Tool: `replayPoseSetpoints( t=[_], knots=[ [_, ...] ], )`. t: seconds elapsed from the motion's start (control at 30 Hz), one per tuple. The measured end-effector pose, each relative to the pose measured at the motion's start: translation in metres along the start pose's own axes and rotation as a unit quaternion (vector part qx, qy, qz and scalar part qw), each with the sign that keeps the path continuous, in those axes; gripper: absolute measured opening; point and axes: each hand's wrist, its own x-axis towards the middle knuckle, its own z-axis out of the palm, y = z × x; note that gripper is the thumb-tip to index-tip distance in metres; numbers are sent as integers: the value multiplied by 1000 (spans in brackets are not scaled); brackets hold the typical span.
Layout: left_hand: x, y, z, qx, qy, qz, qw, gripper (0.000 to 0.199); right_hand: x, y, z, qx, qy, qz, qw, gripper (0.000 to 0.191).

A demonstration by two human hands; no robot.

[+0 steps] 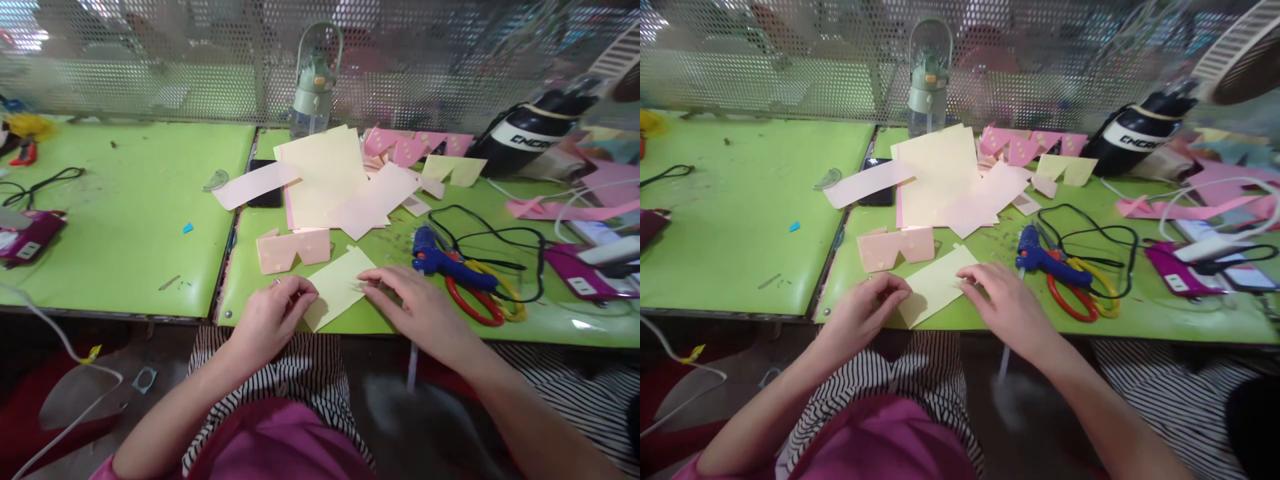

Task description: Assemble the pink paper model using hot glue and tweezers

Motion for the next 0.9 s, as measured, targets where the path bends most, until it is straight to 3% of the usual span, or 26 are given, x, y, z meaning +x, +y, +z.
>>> replayPoseSetpoints(
  t=[0.13,0.27,0.4,0.47,0.57,0.63,0.73,0.8,0.9],
  knots=[
    [-1,1,-2,43,-3,41,998,15,0,24,-3,-127,70,-50,988,37],
    [9,2,-28,97,52,87,990,12,-13,52,-26,-290,114,69,948,43],
    [39,2,-63,156,101,74,980,13,-18,73,-50,-306,-20,188,933,54],
    [58,-1,-74,134,67,51,987,14,-16,78,-56,-281,-62,204,936,56],
    [83,-7,-80,63,-70,3,996,18,-13,76,-57,-293,-53,191,935,50],
    [94,-11,-80,20,-123,-21,992,18,-10,72,-55,-332,-50,174,926,44],
    [103,-16,-79,-35,-164,-44,985,17,-6,67,-54,-376,-66,152,912,39],
    [105,-20,-79,-77,-179,-42,980,17,-4,68,-57,-358,-60,158,918,35],
    [106,-24,-80,-105,-198,-27,974,18,-5,72,-66,-251,14,216,944,29]
  ],
)
